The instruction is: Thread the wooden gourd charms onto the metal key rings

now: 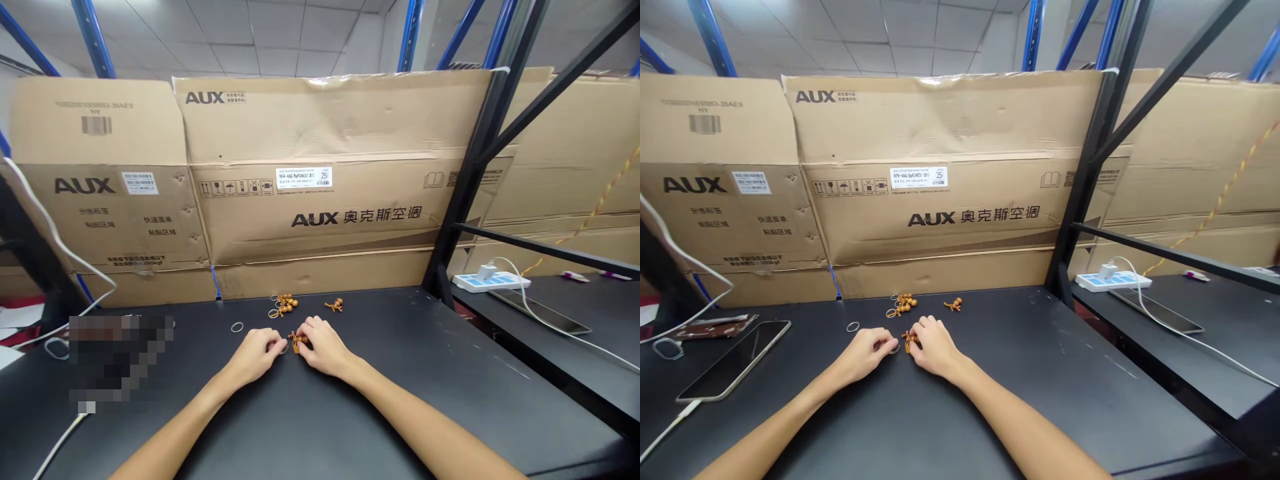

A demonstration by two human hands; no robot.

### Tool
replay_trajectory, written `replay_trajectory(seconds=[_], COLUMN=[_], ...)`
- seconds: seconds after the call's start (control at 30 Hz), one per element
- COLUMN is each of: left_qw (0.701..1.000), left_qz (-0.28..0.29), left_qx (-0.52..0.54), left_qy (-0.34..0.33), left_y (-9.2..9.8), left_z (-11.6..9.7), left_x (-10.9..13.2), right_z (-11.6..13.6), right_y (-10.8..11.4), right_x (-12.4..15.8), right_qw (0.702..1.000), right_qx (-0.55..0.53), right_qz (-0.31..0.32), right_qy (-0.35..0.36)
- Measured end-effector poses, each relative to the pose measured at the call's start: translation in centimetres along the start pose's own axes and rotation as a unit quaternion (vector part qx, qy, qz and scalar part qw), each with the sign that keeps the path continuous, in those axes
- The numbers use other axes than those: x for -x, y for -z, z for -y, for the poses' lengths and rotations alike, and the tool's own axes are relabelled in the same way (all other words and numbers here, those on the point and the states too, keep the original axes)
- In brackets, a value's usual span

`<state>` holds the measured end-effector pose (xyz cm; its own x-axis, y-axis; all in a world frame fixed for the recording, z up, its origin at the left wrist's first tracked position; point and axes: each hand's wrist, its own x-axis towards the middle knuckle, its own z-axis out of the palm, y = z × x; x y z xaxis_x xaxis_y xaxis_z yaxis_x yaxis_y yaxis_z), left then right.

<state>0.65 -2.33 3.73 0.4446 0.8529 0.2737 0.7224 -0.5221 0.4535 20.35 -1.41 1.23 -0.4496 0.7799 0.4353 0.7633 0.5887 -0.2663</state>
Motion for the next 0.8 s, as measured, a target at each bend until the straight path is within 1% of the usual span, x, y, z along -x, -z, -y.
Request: replay_trajectory(seconds=[0.13,0.23,0.33,0.43,0.6,0.7,0.8], left_qw=[0.996,0.986,0.976,0.971,0.969,0.968,0.967], left_qz=[0.007,0.017,0.026,0.028,0.026,0.030,0.032], left_qx=[0.082,0.151,0.199,0.218,0.226,0.232,0.239], left_qy=[0.033,0.063,0.088,0.092,0.092,0.086,0.077], left_y=[0.17,-0.02,-0.20,-0.17,-0.06,-0.06,-0.07], left_z=[-0.07,0.20,0.45,0.50,0.24,-0.05,-0.35], left_x=[-0.04,-0.11,-0.16,-0.17,-0.14,-0.10,-0.03], right_z=[0.13,0.13,0.20,0.28,0.42,0.71,1.02], right_y=[0.03,-0.06,-0.08,-0.06,0.06,0.28,0.46], right_x=[-0.03,0.00,0.05,0.07,0.02,0.02,0.07], right_qw=[1.000,0.999,0.997,0.994,0.985,0.976,0.971], right_qx=[-0.012,-0.045,-0.077,-0.100,-0.155,-0.203,-0.223], right_qz=[-0.003,-0.013,-0.022,-0.032,-0.065,-0.081,-0.082], right_qy=[-0.002,0.003,0.008,0.005,-0.025,-0.025,-0.018])
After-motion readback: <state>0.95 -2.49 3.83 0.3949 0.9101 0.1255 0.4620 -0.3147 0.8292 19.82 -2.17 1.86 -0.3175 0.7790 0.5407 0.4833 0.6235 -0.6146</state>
